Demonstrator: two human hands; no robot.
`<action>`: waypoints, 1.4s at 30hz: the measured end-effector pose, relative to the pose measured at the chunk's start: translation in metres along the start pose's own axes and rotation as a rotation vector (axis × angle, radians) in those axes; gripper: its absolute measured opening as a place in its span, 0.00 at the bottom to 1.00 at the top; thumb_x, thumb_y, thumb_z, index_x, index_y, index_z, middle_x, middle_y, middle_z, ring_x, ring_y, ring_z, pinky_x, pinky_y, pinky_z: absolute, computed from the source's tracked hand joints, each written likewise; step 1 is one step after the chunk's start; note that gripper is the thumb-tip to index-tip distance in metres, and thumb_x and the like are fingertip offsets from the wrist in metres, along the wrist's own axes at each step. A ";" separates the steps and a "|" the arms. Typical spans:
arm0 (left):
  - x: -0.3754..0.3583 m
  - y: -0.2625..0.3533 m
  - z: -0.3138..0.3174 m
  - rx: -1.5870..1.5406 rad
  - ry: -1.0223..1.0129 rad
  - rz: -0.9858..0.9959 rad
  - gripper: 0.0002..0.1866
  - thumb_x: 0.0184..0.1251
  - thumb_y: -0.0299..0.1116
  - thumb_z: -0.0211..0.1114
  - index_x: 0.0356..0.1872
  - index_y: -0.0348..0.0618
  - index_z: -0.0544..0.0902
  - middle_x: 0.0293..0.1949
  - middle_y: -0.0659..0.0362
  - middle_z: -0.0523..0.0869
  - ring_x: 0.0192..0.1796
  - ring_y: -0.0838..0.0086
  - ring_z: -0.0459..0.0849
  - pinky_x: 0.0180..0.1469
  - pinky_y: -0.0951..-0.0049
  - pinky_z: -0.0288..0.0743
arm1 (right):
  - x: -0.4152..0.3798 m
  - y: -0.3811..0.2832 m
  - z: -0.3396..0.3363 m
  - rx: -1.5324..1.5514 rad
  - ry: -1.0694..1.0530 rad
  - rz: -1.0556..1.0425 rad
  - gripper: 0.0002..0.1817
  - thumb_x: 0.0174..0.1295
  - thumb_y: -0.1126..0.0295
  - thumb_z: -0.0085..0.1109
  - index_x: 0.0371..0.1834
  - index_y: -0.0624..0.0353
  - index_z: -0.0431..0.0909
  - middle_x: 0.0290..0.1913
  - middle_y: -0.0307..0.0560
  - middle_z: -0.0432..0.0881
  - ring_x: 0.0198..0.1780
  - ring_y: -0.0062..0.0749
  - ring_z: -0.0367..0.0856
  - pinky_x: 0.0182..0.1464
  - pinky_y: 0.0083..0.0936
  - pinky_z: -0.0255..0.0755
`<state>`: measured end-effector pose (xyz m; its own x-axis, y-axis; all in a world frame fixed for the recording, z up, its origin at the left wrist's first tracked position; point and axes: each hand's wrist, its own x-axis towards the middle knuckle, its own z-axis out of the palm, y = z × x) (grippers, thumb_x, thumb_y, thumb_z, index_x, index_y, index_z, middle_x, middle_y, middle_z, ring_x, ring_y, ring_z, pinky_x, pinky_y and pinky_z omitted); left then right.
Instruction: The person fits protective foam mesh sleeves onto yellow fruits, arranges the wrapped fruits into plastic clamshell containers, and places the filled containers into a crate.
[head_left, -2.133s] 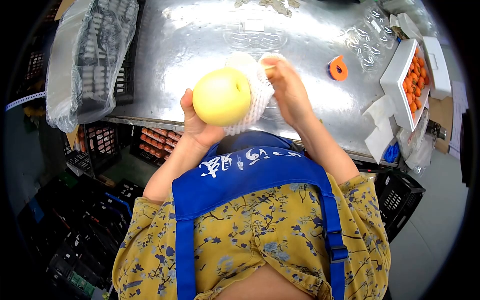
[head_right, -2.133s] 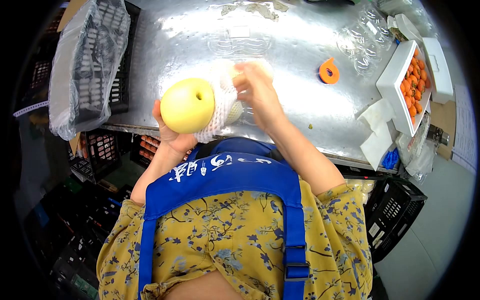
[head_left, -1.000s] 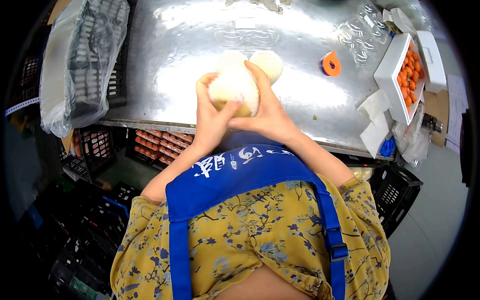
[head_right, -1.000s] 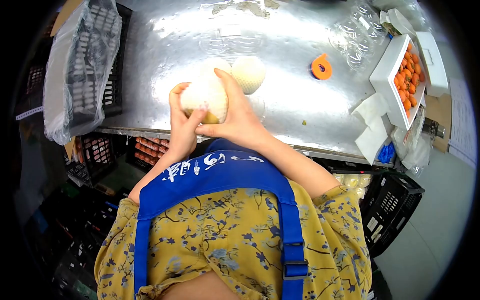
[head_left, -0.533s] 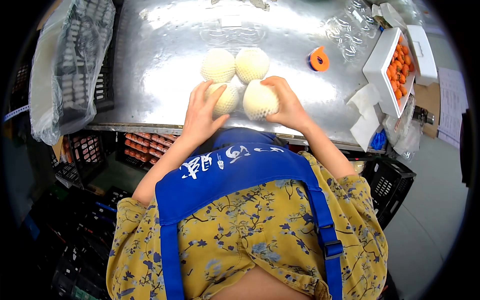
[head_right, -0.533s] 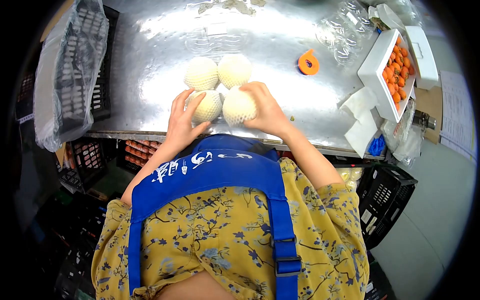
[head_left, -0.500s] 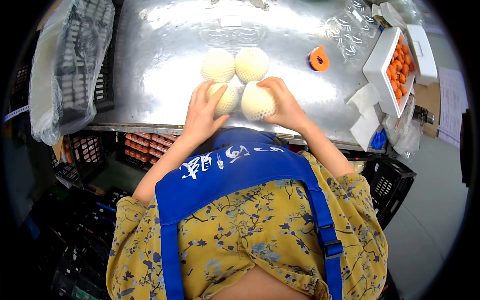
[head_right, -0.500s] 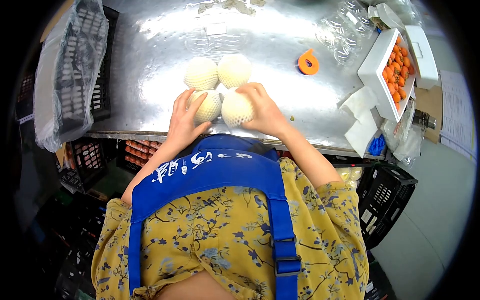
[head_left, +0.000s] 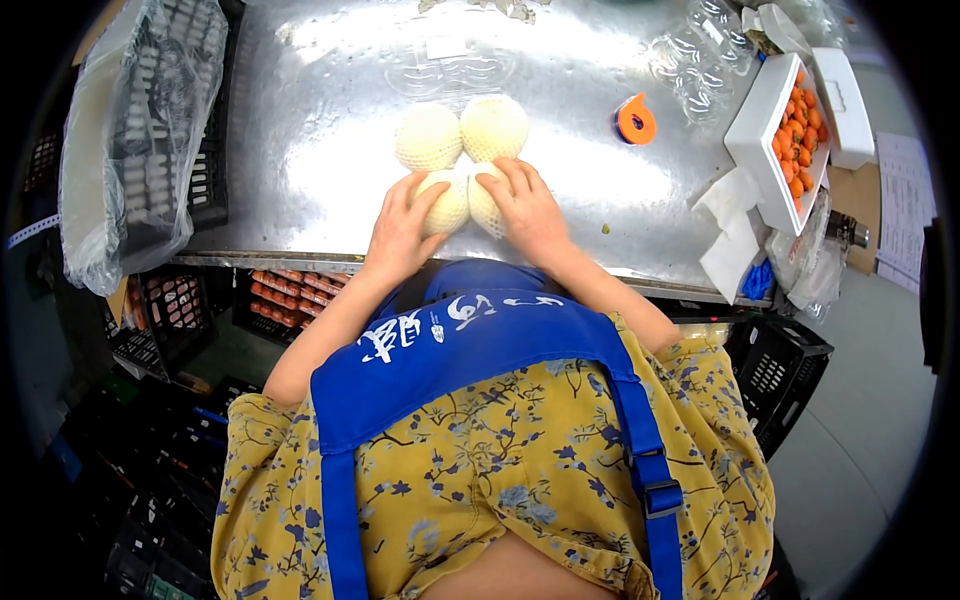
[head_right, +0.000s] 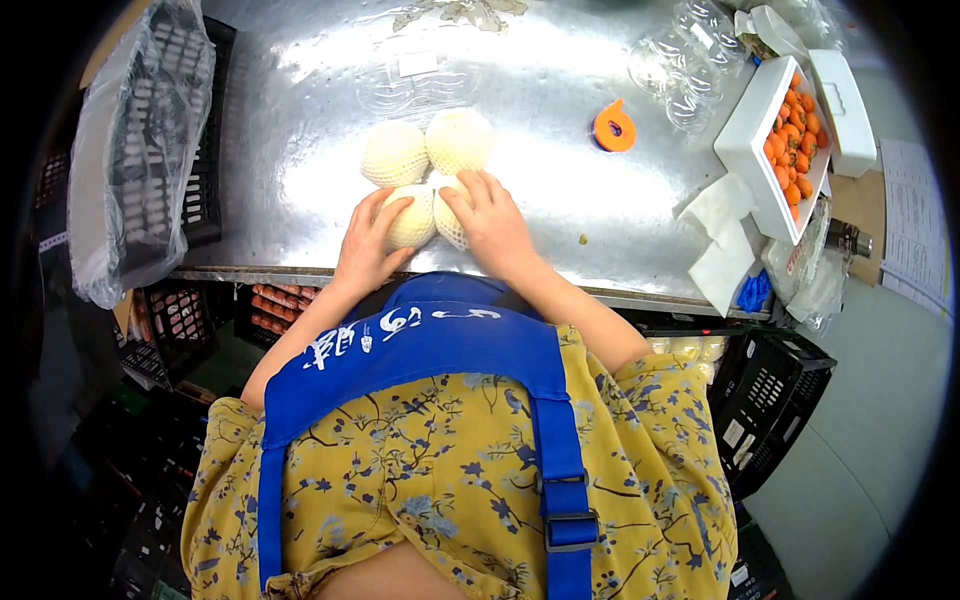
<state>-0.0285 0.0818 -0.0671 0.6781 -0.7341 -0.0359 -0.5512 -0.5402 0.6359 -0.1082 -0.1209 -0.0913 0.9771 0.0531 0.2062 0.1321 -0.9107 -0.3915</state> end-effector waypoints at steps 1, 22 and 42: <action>0.000 0.000 0.001 0.003 -0.001 -0.002 0.38 0.41 0.28 0.74 0.59 0.51 0.69 0.60 0.49 0.65 0.63 0.53 0.64 0.63 0.59 0.65 | -0.002 0.001 0.004 -0.008 -0.014 0.013 0.31 0.43 0.74 0.62 0.56 0.52 0.69 0.58 0.53 0.68 0.59 0.54 0.65 0.60 0.40 0.63; 0.001 0.002 -0.009 -0.050 -0.010 0.055 0.30 0.46 0.32 0.71 0.55 0.48 0.73 0.59 0.49 0.67 0.62 0.54 0.66 0.61 0.60 0.65 | 0.006 -0.015 0.001 0.070 0.011 0.127 0.31 0.36 0.67 0.69 0.51 0.49 0.75 0.57 0.55 0.66 0.58 0.53 0.64 0.58 0.40 0.65; 0.128 -0.067 -0.015 -0.681 0.326 -0.633 0.49 0.53 0.53 0.68 0.68 0.35 0.52 0.57 0.40 0.70 0.60 0.57 0.70 0.58 0.62 0.68 | 0.001 -0.010 -0.010 0.226 -0.016 0.216 0.44 0.34 0.62 0.76 0.59 0.57 0.64 0.59 0.55 0.63 0.60 0.53 0.61 0.61 0.42 0.60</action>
<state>0.1024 0.0299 -0.1026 0.9086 -0.1862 -0.3738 0.2886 -0.3669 0.8844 -0.1104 -0.1158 -0.0777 0.9889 -0.1233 0.0830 -0.0466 -0.7874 -0.6147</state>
